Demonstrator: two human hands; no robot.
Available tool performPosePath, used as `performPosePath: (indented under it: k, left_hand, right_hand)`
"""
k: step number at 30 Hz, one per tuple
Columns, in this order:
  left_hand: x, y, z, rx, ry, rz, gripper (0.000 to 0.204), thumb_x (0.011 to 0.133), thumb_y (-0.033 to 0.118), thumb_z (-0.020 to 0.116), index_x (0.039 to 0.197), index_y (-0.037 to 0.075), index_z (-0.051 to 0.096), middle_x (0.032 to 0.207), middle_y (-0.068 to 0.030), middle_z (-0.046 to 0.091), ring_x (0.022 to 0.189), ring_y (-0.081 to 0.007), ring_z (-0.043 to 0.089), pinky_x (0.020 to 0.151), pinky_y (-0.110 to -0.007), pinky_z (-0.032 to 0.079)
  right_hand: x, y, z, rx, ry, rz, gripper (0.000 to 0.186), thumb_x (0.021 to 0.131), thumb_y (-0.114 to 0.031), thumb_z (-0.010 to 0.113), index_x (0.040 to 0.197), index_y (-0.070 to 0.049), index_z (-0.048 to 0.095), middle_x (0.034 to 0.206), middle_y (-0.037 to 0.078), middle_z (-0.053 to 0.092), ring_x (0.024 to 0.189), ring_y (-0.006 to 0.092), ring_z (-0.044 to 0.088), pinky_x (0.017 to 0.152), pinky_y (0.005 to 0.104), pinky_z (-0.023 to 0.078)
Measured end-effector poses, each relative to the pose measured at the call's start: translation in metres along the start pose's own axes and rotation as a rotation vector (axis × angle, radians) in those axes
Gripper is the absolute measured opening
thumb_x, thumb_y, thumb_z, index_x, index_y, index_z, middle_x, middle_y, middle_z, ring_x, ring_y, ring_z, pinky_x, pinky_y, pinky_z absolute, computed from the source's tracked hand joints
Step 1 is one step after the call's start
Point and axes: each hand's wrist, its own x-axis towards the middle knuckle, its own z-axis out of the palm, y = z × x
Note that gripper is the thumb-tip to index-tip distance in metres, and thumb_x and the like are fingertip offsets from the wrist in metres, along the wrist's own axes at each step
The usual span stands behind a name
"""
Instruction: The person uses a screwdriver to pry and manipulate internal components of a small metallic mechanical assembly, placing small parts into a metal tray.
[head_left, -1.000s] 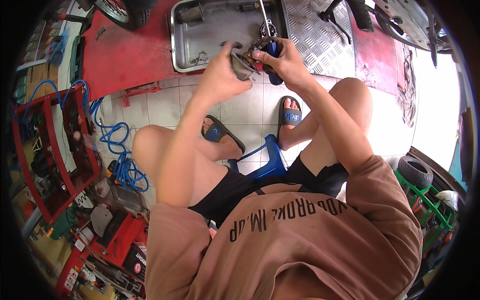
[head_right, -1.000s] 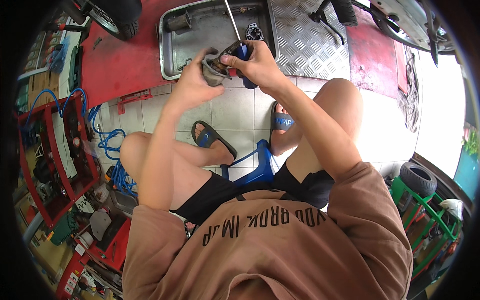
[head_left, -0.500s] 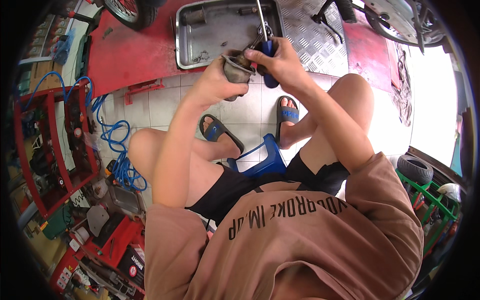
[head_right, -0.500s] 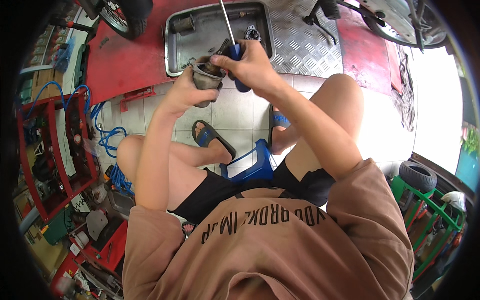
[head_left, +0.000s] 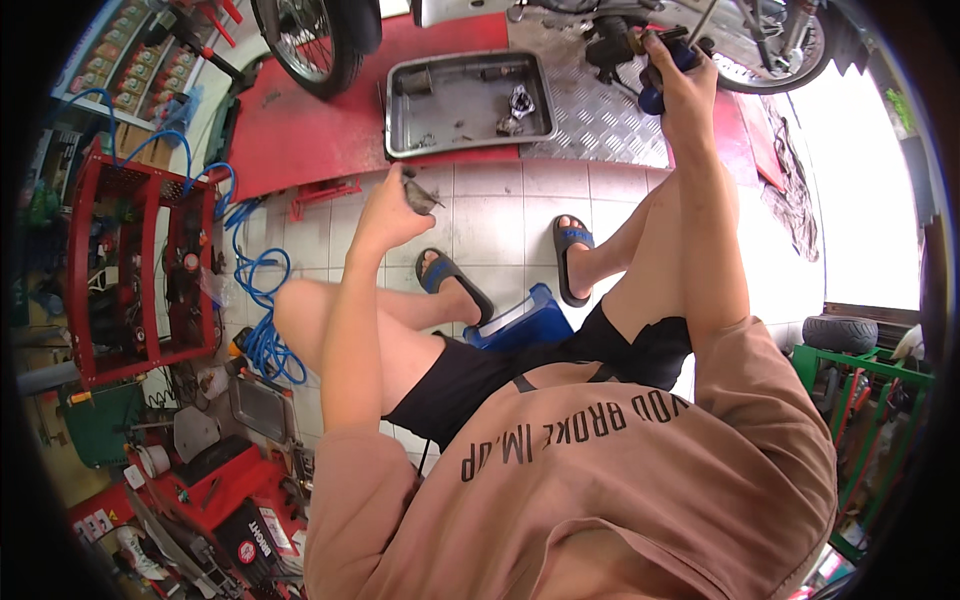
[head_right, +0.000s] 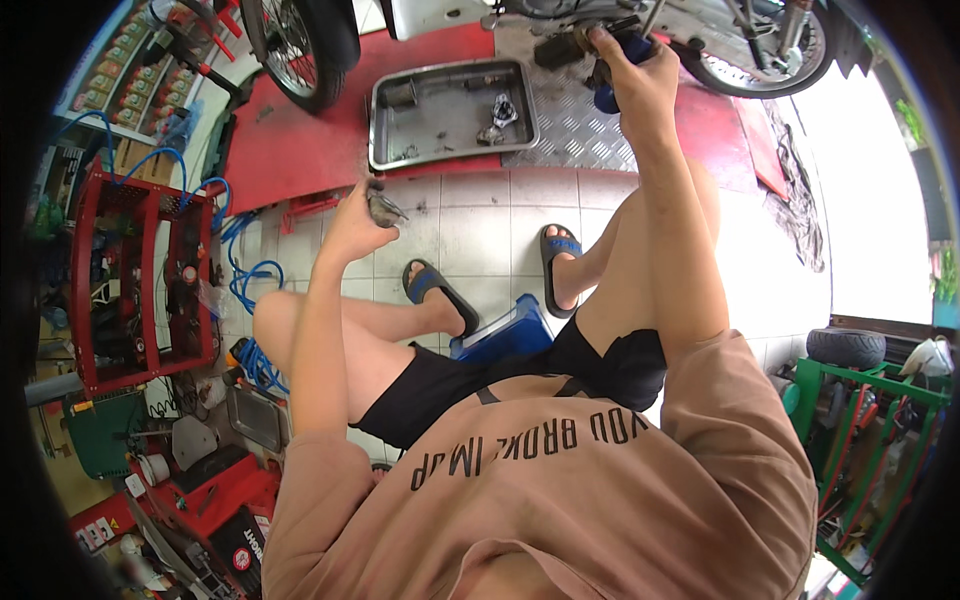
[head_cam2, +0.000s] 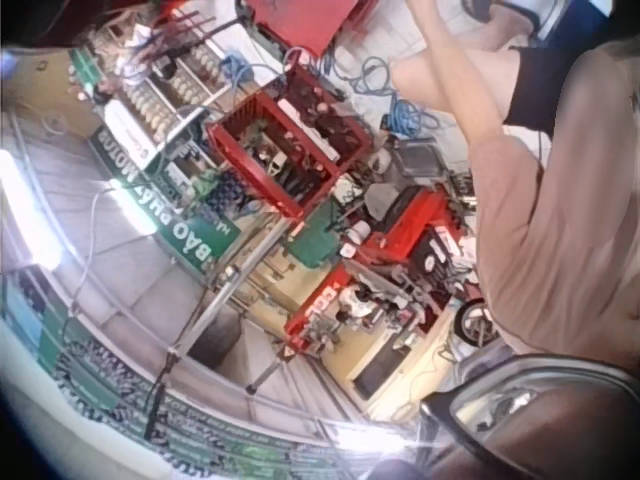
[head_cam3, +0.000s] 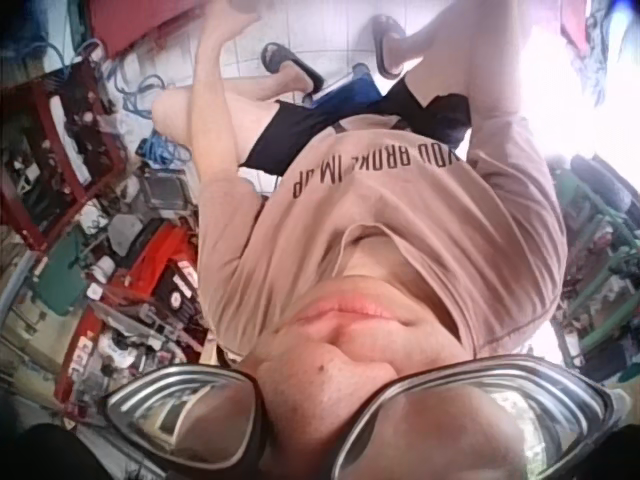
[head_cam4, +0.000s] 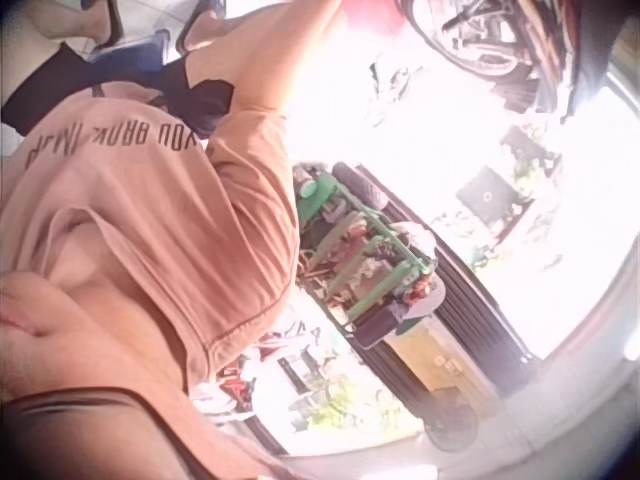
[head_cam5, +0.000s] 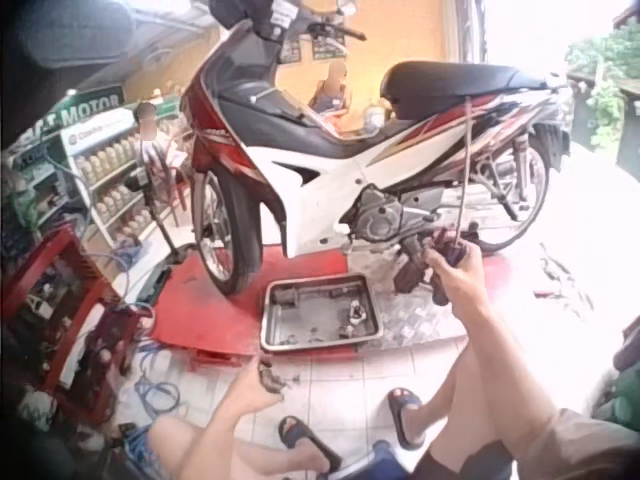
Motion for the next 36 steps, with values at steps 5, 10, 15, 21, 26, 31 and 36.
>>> performPosePath:
  k: [5, 10, 15, 21, 26, 31, 36]
  left_hand:
    - [-0.004, -0.025, -0.014, -0.231, -0.003, -0.208, 0.074, 0.058, 0.020, 0.080, 0.117, -0.006, 0.044, 0.098, -0.0189, 0.060, 0.083, -0.0262, 0.063, 0.071, -0.035, 0.052]
    - [0.021, -0.005, -0.034, -0.257, -0.060, 0.008, 0.059, 0.064, 0.016, 0.080, 0.108, -0.002, 0.045, 0.088, -0.0108, 0.060, 0.082, -0.0182, 0.061, 0.069, -0.033, 0.051]
    - [0.099, 0.001, -0.052, 0.165, -0.089, 0.010, 0.063, 0.063, 0.019, 0.081, 0.109, -0.004, 0.044, 0.094, -0.0197, 0.063, 0.090, -0.0296, 0.064, 0.078, -0.037, 0.050]
    - [0.215, -0.095, -0.009, 0.346, -0.151, -0.055, 0.070, 0.061, 0.017, 0.074, 0.121, -0.003, 0.045, 0.102, -0.0264, 0.063, 0.100, -0.0412, 0.061, 0.086, -0.045, 0.049]
    - [0.259, -0.146, 0.050, 0.516, -0.097, -0.101, 0.067, 0.062, 0.010, 0.069, 0.125, 0.006, 0.045, 0.104, -0.0216, 0.064, 0.100, -0.0385, 0.061, 0.087, -0.046, 0.049]
    - [0.275, -0.152, 0.078, 0.645, 0.085, 0.095, 0.061, 0.067, 0.006, 0.071, 0.124, 0.008, 0.047, 0.112, -0.0147, 0.059, 0.108, -0.0298, 0.056, 0.087, -0.042, 0.048]
    - [0.269, -0.152, 0.086, 0.651, 0.226, 0.035, 0.056, 0.066, 0.006, 0.074, 0.117, 0.007, 0.052, 0.112, -0.0094, 0.055, 0.109, -0.0282, 0.053, 0.085, -0.039, 0.048]
  right_hand:
    - [0.008, -0.030, -0.010, -0.640, -0.188, -0.287, 0.030, 0.073, -0.023, 0.077, 0.089, 0.000, 0.068, 0.066, 0.009, 0.064, 0.057, 0.0157, 0.056, 0.059, 0.0307, 0.046]
    - [0.006, -0.051, 0.016, -0.807, -0.493, -0.228, 0.033, 0.070, -0.018, 0.077, 0.093, 0.002, 0.066, 0.071, 0.019, 0.063, 0.068, 0.0311, 0.064, 0.066, 0.0379, 0.049]
    - [0.032, -0.011, 0.053, -0.751, -0.679, -0.368, 0.037, 0.066, -0.014, 0.076, 0.095, 0.005, 0.064, 0.079, 0.025, 0.062, 0.076, 0.0407, 0.060, 0.072, 0.0419, 0.048]
    - [0.057, 0.036, 0.092, -0.676, -0.764, -0.196, 0.027, 0.070, -0.017, 0.074, 0.087, 0.000, 0.063, 0.077, 0.019, 0.064, 0.077, 0.0395, 0.062, 0.070, 0.0454, 0.050]
    - [0.076, 0.074, 0.080, -0.661, -0.807, -0.087, 0.024, 0.069, -0.014, 0.075, 0.083, 0.001, 0.063, 0.073, 0.020, 0.063, 0.074, 0.0399, 0.060, 0.068, 0.0452, 0.048]
    - [0.097, 0.086, 0.084, -0.744, -0.783, -0.032, 0.021, 0.069, -0.012, 0.075, 0.082, 0.001, 0.063, 0.072, 0.019, 0.062, 0.071, 0.0400, 0.059, 0.065, 0.0451, 0.048]
    - [0.101, 0.095, 0.090, -0.813, -0.777, -0.005, 0.022, 0.070, -0.013, 0.075, 0.084, 0.000, 0.065, 0.072, 0.019, 0.063, 0.071, 0.0397, 0.061, 0.066, 0.0455, 0.050]
